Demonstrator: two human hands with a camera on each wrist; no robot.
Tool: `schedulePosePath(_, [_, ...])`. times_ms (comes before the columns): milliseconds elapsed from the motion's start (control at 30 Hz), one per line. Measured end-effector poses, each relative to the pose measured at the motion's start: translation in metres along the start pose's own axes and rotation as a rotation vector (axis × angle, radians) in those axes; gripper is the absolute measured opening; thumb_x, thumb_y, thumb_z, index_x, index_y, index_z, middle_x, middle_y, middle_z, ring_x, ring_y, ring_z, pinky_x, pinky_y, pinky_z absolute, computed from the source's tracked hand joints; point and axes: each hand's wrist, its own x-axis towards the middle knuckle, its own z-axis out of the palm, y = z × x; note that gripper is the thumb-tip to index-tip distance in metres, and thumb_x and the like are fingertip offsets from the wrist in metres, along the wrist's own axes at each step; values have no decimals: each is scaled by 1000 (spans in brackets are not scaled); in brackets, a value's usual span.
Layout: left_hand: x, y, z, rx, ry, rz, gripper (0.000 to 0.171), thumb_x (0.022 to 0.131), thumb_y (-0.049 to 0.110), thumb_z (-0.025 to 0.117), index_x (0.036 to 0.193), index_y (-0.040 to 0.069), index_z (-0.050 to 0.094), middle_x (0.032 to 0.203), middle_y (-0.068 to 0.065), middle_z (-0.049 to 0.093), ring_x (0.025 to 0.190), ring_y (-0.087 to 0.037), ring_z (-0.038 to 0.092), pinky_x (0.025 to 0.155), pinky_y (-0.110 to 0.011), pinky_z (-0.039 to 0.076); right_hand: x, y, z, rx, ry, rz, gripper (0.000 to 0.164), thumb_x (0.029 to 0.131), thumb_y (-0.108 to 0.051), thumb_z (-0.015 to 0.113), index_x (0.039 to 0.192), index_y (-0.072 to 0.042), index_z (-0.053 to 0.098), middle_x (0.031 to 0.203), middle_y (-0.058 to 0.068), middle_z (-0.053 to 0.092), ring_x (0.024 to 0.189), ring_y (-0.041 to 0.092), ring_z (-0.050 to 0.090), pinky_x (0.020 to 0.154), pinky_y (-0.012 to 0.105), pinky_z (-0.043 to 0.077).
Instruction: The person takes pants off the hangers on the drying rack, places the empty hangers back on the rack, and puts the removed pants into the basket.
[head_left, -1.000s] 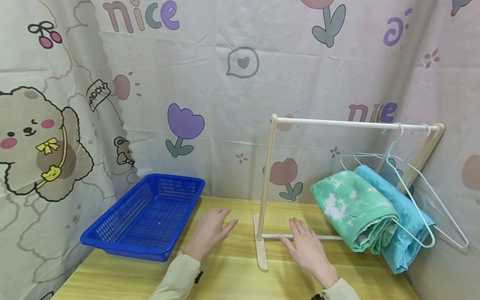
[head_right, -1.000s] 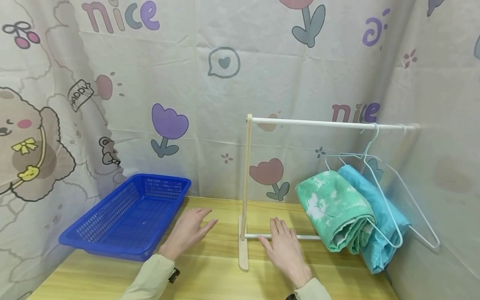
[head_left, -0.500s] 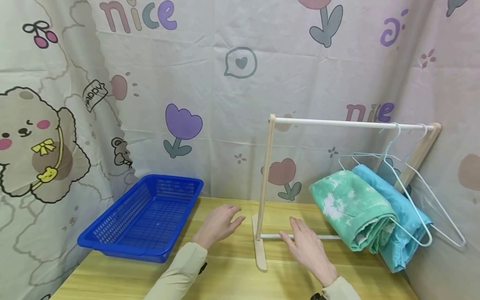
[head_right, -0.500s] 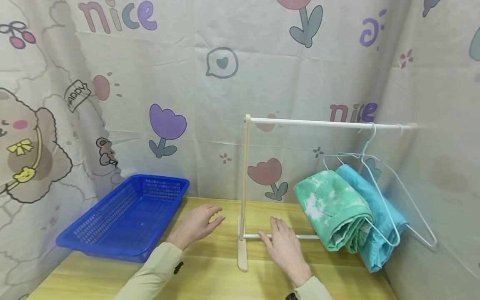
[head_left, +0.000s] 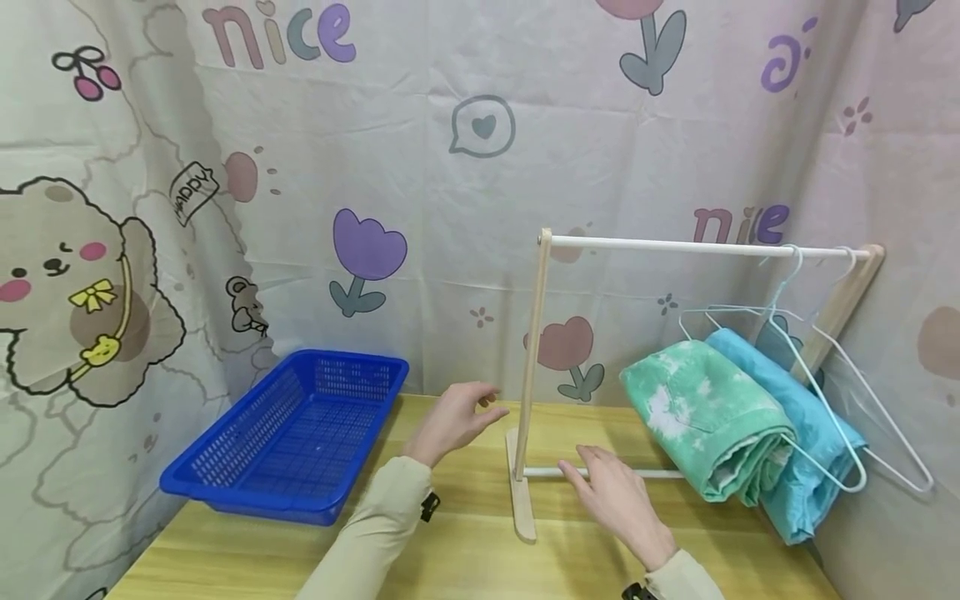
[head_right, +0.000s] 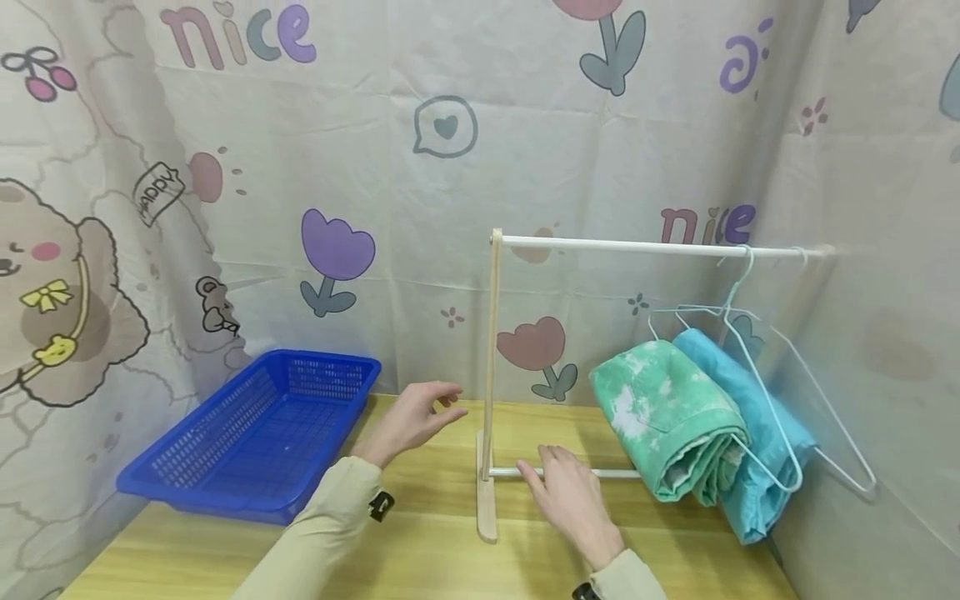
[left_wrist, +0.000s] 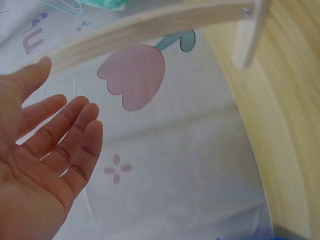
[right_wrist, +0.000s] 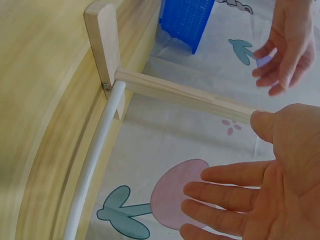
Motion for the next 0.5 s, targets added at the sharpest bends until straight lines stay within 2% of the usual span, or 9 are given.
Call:
schedulePosePath(167, [15, 8, 5, -104, -24, -31, 41, 86, 30, 63, 119, 7, 58, 103, -7, 65, 90, -17, 61, 76, -29, 50, 1, 2, -3, -1, 13, -5, 59, 90, -54, 41, 116, -4, 60, 114, 14, 60, 97, 33, 59, 77, 49, 49])
schedulePosePath(300, [21, 11, 5, -103, -44, -61, 46, 85, 32, 64, 123, 7, 54, 107, -7, 63, 94, -17, 59, 79, -29, 49, 2, 2, -6, 11, 38, -15, 55, 90, -52, 43, 113, -5, 62, 109, 13, 63, 92, 32, 61, 72, 47, 50])
schedulePosePath(500, [24, 16, 10, -123, -80, -76, 50, 86, 32, 62, 127, 6, 50, 112, -10, 60, 100, -21, 57, 82, -31, 48, 1, 4, -8, 18, 66, -5, 53, 90, -50, 46, 117, -6, 60, 114, 12, 60, 98, 32, 59, 74, 48, 50])
